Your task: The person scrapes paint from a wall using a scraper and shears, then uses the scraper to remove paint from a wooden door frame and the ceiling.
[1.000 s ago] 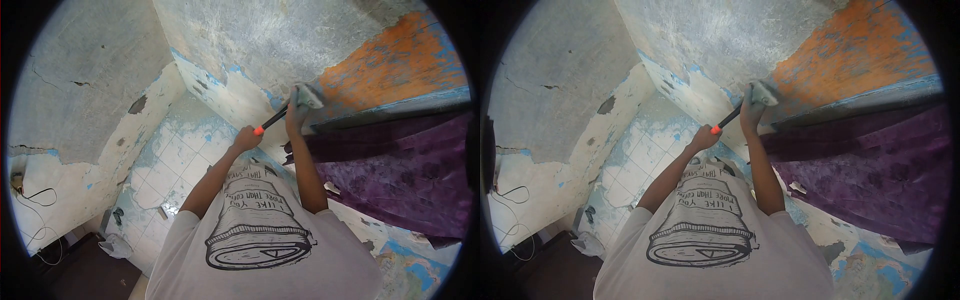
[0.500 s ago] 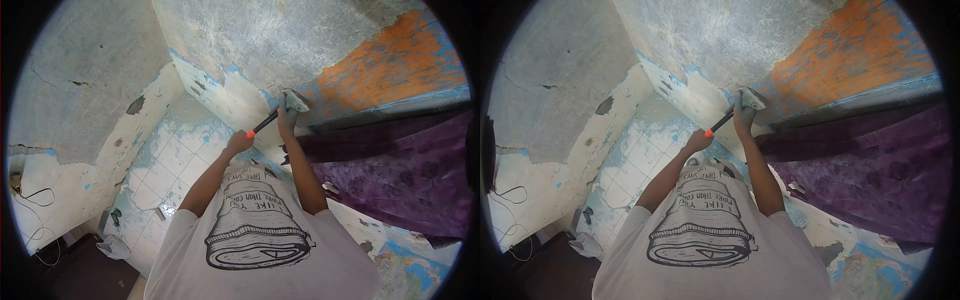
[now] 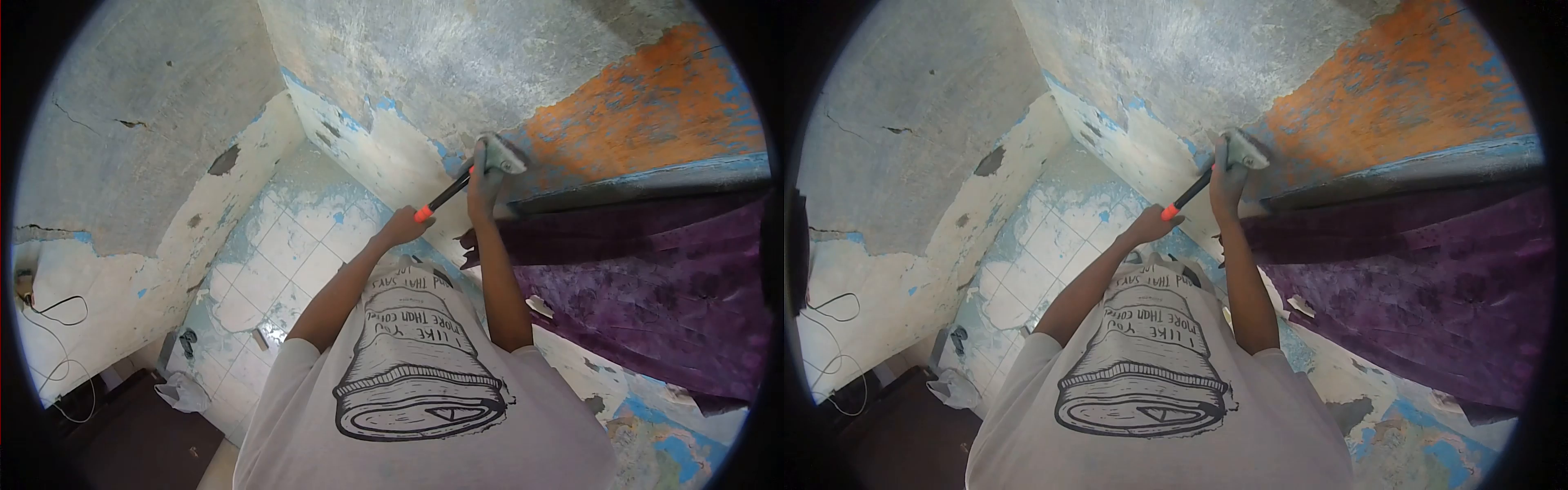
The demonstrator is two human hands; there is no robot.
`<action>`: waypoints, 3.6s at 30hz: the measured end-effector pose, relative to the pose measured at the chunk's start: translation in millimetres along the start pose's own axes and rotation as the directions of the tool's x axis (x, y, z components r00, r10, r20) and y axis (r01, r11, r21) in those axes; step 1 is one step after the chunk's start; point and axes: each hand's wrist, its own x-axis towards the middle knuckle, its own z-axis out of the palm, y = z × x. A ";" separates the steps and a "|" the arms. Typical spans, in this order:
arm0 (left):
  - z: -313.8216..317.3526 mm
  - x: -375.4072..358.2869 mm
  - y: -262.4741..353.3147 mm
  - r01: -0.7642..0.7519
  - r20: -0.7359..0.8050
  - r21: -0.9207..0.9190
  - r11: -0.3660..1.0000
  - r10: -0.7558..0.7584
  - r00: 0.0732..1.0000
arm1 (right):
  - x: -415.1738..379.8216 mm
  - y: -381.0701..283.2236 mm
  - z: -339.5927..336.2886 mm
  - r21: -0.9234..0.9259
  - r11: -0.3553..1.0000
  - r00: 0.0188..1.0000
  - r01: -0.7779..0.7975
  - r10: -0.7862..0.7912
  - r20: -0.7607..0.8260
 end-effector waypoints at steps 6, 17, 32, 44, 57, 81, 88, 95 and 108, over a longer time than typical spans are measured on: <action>4.0 -14.0 60.9 -0.045 0.207 -0.264 0.963 0.102 0.973 | -19.5 -22.1 -22.3 0.148 0.985 0.970 0.084 -0.115 0.214; -21.9 -44.8 93.1 -0.335 0.113 -0.326 0.884 0.389 0.914 | -65.7 -24.7 -82.8 -0.038 0.999 0.973 0.014 -0.005 0.231; 3.1 -44.6 116.5 -0.279 -0.296 -0.953 0.120 -0.160 0.942 | -76.1 -80.4 -141.6 -0.374 0.918 0.628 0.132 0.215 0.748; 40.6 -106.8 115.2 -0.326 -0.292 -0.912 -0.249 -0.166 0.942 | -94.1 -55.1 -131.2 0.474 0.879 0.859 0.054 -0.283 0.427; -45.9 -96.4 135.8 -0.013 0.091 -0.623 0.782 0.089 0.992 | -60.5 -149.3 -102.1 0.651 0.739 0.973 0.171 -0.231 0.006; -29.7 44.9 183.9 -0.813 -0.631 -0.181 0.554 0.568 0.528 | -45.3 -153.3 12.9 0.047 0.663 0.630 0.747 -0.729 0.269; -25.6 48.8 184.9 -0.861 -0.737 -0.152 0.485 0.525 0.426 | -55.1 -152.4 19.4 0.047 0.547 0.495 0.836 -0.787 0.369; -28.7 44.2 183.6 -0.857 -0.690 -0.236 0.458 0.543 0.480 | -55.4 -147.6 22.1 -0.012 0.556 0.531 0.831 -0.786 0.316; -32.0 43.6 180.2 -0.846 -0.628 -0.272 0.459 0.581 0.518 | -59.4 -149.0 25.2 0.002 0.573 0.566 0.819 -0.809 0.157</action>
